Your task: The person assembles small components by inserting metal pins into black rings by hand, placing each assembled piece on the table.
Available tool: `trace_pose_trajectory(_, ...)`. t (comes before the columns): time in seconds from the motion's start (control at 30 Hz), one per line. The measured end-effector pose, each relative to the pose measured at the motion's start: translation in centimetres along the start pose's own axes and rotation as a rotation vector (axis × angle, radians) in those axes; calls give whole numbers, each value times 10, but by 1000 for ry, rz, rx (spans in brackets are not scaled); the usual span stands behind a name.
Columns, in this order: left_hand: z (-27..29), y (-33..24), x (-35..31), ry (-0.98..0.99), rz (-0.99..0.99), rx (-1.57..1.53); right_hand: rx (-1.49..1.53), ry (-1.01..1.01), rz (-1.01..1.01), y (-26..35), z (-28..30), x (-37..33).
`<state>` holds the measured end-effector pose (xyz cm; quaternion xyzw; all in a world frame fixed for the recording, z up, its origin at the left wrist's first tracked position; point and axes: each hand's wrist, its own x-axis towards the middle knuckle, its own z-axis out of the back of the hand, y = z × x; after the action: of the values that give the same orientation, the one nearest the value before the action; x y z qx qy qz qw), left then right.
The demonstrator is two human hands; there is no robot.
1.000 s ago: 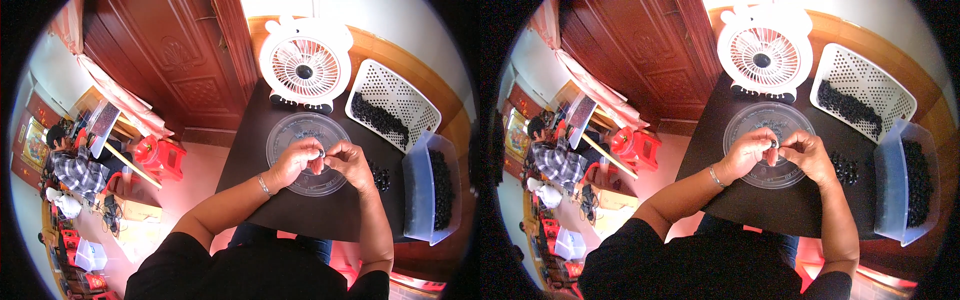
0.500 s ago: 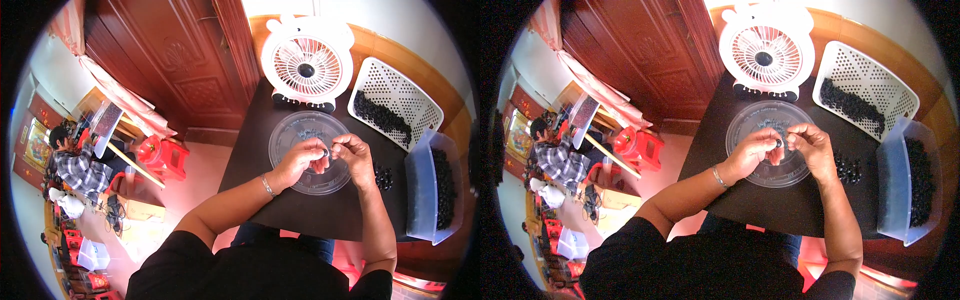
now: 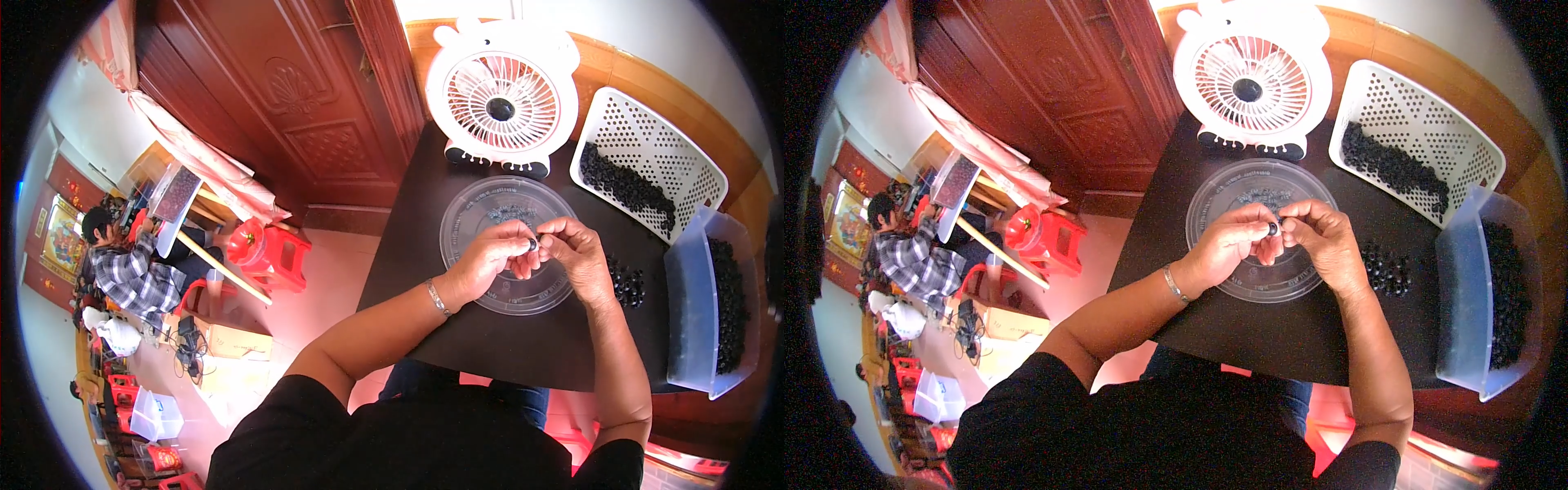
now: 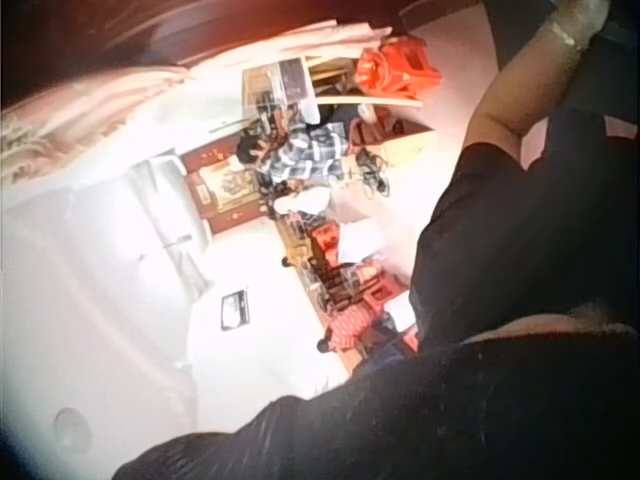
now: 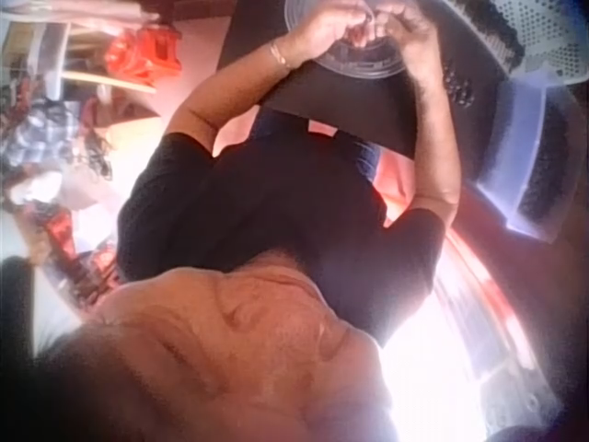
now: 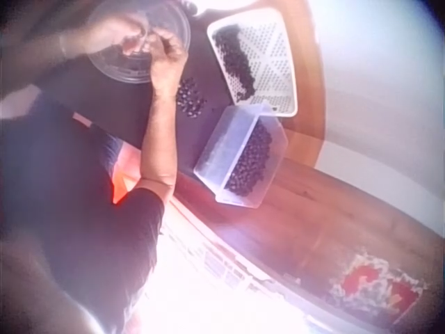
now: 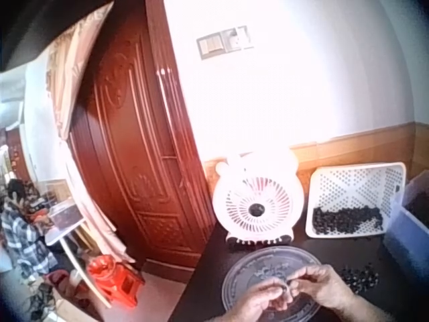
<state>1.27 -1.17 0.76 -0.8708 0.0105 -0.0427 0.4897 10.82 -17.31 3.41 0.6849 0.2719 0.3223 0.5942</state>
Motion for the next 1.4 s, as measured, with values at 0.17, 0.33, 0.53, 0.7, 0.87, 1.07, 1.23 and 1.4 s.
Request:
trace_pose_trajectory(0.17, 3, 1, 0, -21, 19, 2, -22, -7, 51, 5, -1, -3)
trace_pose_trajectory(0.33, 2, 1, 0, -33, 44, 28, -105, -54, 55, 9, -4, -7)
trace_pose_trajectory(0.53, 2, 1, 1, -54, 41, 85, -273, -26, 234, 6, -3, -5)
trace_pose_trajectory(0.7, 2, 2, 0, -58, 45, 123, -295, -6, 190, 11, -5, -8)
trace_pose_trajectory(0.87, 0, 2, -1, -53, 1, 272, -355, 25, 196, 19, -3, -10)
trace_pose_trajectory(1.07, 0, 3, 0, -62, 15, 309, -405, 36, 185, 20, -2, -10)
trace_pose_trajectory(1.23, 0, 3, 1, -71, 0, 340, -429, 22, 216, 22, -2, -10)
trace_pose_trajectory(1.4, -2, 2, 0, -81, -6, 364, -402, 15, 178, 22, 1, -11)
